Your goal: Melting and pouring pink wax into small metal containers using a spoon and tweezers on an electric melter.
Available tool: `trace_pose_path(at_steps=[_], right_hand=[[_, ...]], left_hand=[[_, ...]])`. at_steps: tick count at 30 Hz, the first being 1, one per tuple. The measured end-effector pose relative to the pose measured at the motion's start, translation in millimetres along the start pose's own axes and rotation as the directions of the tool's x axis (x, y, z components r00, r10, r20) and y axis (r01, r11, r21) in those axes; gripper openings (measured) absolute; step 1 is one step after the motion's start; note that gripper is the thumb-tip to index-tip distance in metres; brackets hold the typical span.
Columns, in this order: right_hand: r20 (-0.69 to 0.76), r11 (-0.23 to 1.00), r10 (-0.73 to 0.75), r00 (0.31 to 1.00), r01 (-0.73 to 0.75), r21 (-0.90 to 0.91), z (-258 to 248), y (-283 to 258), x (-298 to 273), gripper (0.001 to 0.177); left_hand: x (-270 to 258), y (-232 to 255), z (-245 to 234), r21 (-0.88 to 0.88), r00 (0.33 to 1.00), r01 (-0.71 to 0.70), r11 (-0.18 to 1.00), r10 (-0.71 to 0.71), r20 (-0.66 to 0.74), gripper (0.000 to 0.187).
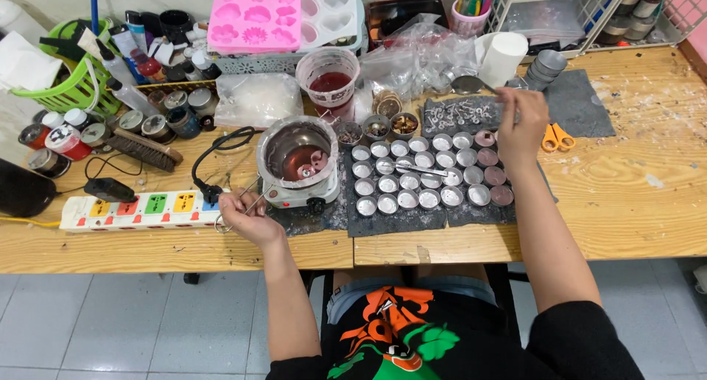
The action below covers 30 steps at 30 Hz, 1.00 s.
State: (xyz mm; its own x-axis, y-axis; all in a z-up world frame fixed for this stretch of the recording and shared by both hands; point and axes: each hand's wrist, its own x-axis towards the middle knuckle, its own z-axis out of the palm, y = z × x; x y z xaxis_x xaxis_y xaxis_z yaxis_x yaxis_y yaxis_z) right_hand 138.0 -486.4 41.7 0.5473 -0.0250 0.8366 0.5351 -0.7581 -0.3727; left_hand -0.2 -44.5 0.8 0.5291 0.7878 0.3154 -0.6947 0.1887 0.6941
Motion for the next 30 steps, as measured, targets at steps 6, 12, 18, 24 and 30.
trace_pose_path(at_steps=[6, 12, 18, 24, 30], right_hand=[[0.087, 0.779, 0.298, 0.950, -0.295, 0.553, -11, -64, 10, 0.025], [0.235, 0.838, 0.051, 0.971, -0.170, 0.519, -24, -172, 13, 0.023], [0.272, 0.825, -0.476, 0.837, 0.317, 0.469, 1, -227, 18, 0.011], [0.260, 0.811, -0.568, 0.781, 0.478, 0.337, 18, -241, 23, 0.017], [0.275, 0.831, -0.535, 0.799, 0.439, 0.343, 22, -243, 23, 0.011]], left_hand=[[4, -10, -7, -0.018, 1.000, -0.028, 0.999, 0.028, 0.005, 0.030], [5, -11, -11, -0.004, 0.999, -0.010, 1.000, 0.010, 0.033, 0.033], [4, -10, -10, -0.087, 0.998, 0.024, 0.996, -0.020, 0.053, 0.034], [6, -8, -9, -0.109, 0.996, 0.049, 0.993, -0.041, 0.074, 0.035], [7, -11, -11, -0.123, 0.996, 0.080, 0.989, -0.074, 0.046, 0.035]])
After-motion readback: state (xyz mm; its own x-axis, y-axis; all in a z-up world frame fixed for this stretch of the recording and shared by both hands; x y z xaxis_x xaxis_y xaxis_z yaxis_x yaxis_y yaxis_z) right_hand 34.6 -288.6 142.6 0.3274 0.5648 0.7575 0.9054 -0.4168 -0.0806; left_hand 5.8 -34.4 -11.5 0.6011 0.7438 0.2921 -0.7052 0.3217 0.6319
